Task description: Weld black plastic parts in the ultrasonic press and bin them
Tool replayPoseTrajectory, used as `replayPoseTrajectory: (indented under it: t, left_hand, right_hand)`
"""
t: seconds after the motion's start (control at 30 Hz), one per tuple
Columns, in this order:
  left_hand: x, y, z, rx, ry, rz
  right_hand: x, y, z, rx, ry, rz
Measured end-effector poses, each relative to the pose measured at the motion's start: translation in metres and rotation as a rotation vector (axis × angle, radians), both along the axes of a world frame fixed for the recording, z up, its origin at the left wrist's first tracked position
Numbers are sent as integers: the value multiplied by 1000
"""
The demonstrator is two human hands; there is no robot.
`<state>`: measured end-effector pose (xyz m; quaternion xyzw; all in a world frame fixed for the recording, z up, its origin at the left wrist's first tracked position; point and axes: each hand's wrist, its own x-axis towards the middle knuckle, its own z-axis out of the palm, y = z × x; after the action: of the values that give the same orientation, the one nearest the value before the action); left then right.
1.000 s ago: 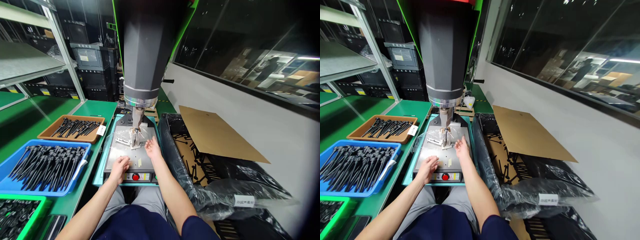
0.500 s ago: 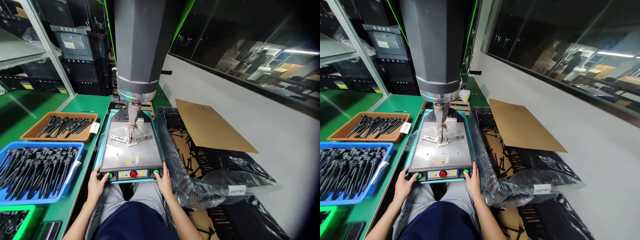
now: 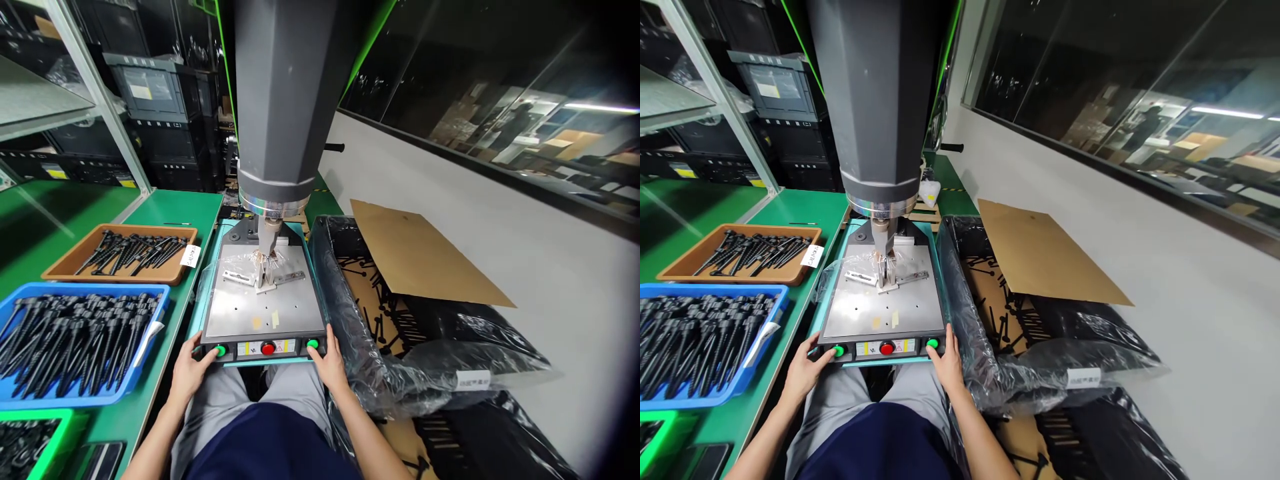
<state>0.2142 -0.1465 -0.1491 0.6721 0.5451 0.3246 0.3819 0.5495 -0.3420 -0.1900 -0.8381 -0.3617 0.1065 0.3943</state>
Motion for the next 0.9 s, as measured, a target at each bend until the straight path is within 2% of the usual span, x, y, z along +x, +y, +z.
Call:
replayPoseTrajectory:
  t: [0.1,0.2,0.4,0.53,0.63,0.7,0.8,0.9]
  left_hand:
    - [8,-5,25,69,-26,135]
    - [32,-9,48,99,-151,107]
    - [106,-5,71,-185,-497,-144]
    - [152,5,92,-474,-728,-164]
    - [176,18,108,-772,-958,-134]
    - [186,27,116,-913,-1103,-88]
    - [194,37,125,-951,-1306,22]
    - [196,41,132,-944,-1424,73]
  right_hand:
    - [-1,1,2,15,11,-9]
    - [-3,3,4,34,13,-31]
    - [-4,2,9,52,54,-21]
    - [2,2,14,107,141,-39]
    - [2,7,29,226,145,-111]
    - [-2,14,45,330,136,-126]
    - [-16,31,71,449,231,-56]
    - [-32,57,89,479,378,84]
